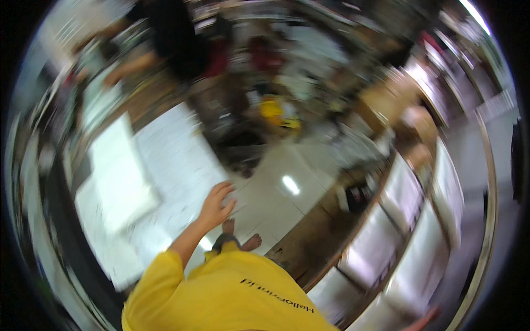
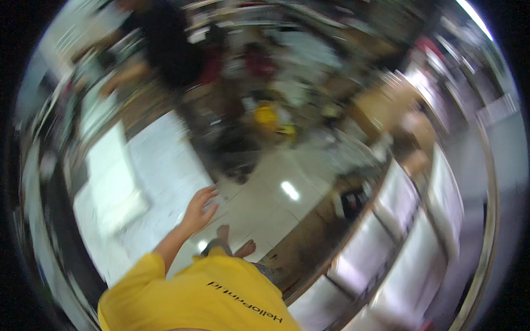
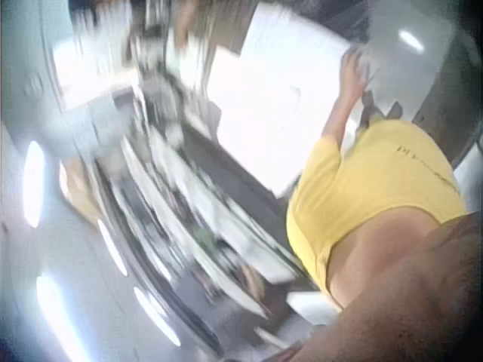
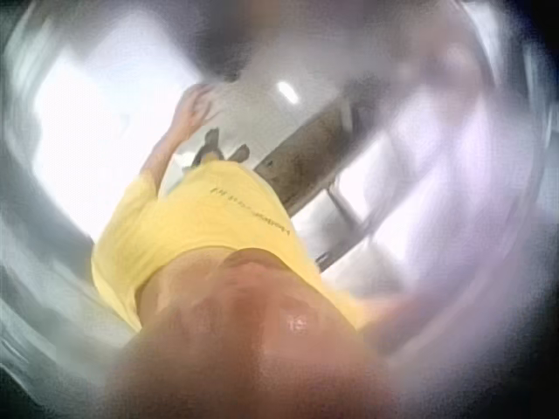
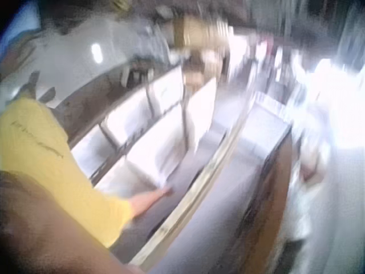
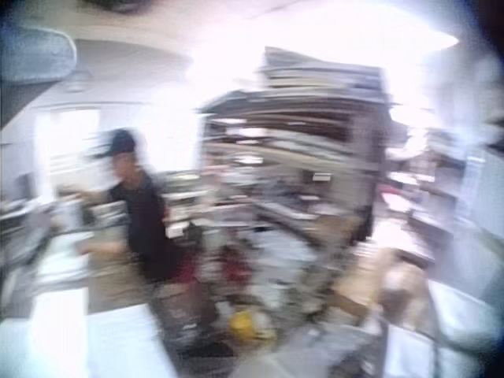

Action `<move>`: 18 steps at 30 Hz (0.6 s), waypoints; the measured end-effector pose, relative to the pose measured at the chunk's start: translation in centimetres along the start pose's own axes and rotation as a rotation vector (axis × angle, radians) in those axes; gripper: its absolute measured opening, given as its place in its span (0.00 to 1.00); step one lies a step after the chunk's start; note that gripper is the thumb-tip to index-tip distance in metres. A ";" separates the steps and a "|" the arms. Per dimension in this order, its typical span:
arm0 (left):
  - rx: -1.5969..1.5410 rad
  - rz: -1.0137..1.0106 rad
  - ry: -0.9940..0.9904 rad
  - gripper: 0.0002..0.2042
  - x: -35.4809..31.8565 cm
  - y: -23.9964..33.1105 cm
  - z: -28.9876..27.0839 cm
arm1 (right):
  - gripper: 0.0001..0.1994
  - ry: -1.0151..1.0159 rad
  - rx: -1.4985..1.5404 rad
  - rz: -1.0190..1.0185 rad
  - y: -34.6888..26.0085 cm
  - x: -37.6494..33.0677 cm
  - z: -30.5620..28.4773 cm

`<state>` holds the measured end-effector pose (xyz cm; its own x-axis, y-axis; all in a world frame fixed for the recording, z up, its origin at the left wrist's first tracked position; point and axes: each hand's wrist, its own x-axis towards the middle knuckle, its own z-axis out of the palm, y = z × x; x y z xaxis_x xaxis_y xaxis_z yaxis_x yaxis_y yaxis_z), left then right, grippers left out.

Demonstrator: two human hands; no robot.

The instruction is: The person repeatedly picks up white sheets from a table and places them onto a nearby metal rack. The person handles the sheets one at a time, stacking them in a pile on the rack.

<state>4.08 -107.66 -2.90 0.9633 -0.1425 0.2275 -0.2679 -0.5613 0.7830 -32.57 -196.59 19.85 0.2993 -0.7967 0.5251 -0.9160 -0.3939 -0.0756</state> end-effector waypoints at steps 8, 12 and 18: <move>0.026 -0.062 0.441 0.10 1.8 -1.2 -13.6 | 0.18 0.106 0.299 -0.162 -20.4 1.5 -1.5; 0.085 -0.258 0.599 0.11 -0.3 -4.9 -21.7 | 0.19 -0.127 0.571 -0.457 -35.0 -0.3 -1.0; 0.515 -0.320 0.748 0.11 -4.9 -10.1 -28.3 | 0.14 -0.678 0.900 -0.877 -58.5 -16.5 -1.9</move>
<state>1.60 -78.21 4.41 0.6823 0.5361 0.4971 0.2168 -0.7977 0.5627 15.63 -159.56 17.24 0.9734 -0.1077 0.2023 0.0309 -0.8130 -0.5814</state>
